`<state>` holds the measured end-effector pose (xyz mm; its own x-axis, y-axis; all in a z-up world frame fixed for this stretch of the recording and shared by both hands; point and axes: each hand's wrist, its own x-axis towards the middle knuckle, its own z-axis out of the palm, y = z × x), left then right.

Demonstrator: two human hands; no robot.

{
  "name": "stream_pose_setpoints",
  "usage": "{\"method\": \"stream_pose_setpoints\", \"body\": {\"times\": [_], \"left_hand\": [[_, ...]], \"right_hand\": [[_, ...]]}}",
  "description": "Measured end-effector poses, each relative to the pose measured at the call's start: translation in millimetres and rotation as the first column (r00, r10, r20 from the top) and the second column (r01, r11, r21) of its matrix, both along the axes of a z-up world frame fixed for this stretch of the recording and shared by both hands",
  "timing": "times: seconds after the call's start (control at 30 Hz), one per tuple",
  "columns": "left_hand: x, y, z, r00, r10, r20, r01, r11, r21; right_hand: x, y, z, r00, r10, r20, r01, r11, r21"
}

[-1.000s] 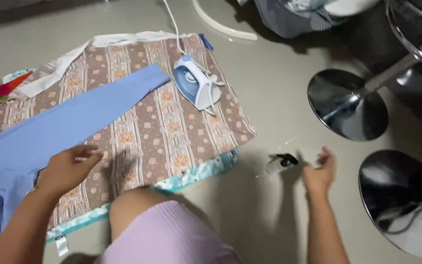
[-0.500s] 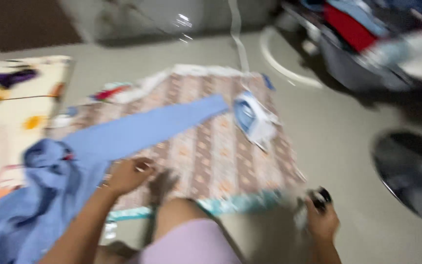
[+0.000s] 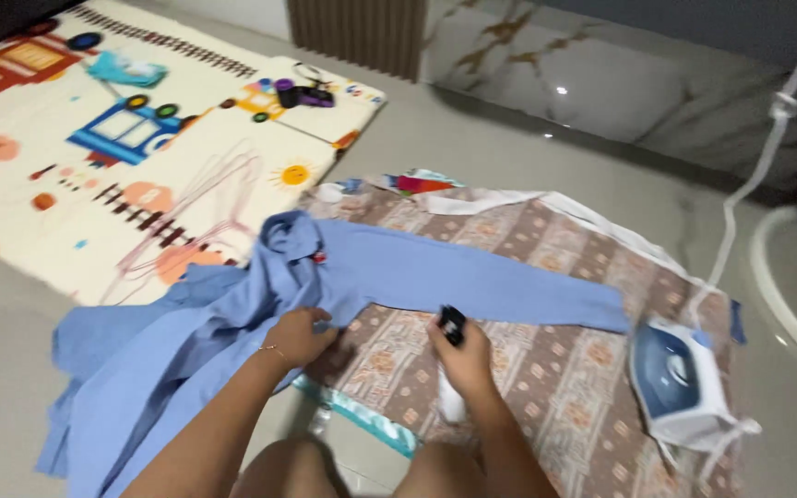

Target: Iron a blue long-sleeved shirt on an ironing mat and then place it on a hanger.

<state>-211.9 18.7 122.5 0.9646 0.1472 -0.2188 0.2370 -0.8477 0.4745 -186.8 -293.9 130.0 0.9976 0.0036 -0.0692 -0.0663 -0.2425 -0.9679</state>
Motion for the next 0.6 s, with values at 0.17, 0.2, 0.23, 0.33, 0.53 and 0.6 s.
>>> {"method": "stream_pose_setpoints", "body": {"times": [0.17, 0.2, 0.23, 0.33, 0.53, 0.6], "left_hand": [[-1, 32, -23, 0.957, 0.002, 0.289, 0.053, 0.982, -0.181], [-3, 32, -17, 0.96, 0.027, 0.28, 0.036, 0.975, -0.218], [-4, 31, -9, 0.961, 0.047, 0.273, 0.025, 0.967, -0.255], [-6, 27, -6, 0.971, 0.054, 0.233, 0.009, 0.965, -0.263], [-22, -7, 17, 0.979, 0.065, 0.191, 0.005, 0.939, -0.345], [-24, -20, 25, 0.981, 0.064, 0.184, 0.012, 0.924, -0.382]], "right_hand": [[18, 61, 18, 0.953, 0.07, 0.293, 0.049, 0.924, -0.38], [18, 63, 21, 0.986, 0.043, 0.162, 0.022, 0.925, -0.378], [18, 63, 25, 0.999, 0.012, 0.03, 0.0, 0.928, -0.374], [14, 42, 33, 0.979, -0.109, -0.173, 0.075, 0.978, -0.194], [9, -65, 3, 0.914, -0.371, 0.167, 0.405, 0.801, -0.441], [4, -91, 4, 0.897, -0.386, 0.214, 0.441, 0.773, -0.456]]}}
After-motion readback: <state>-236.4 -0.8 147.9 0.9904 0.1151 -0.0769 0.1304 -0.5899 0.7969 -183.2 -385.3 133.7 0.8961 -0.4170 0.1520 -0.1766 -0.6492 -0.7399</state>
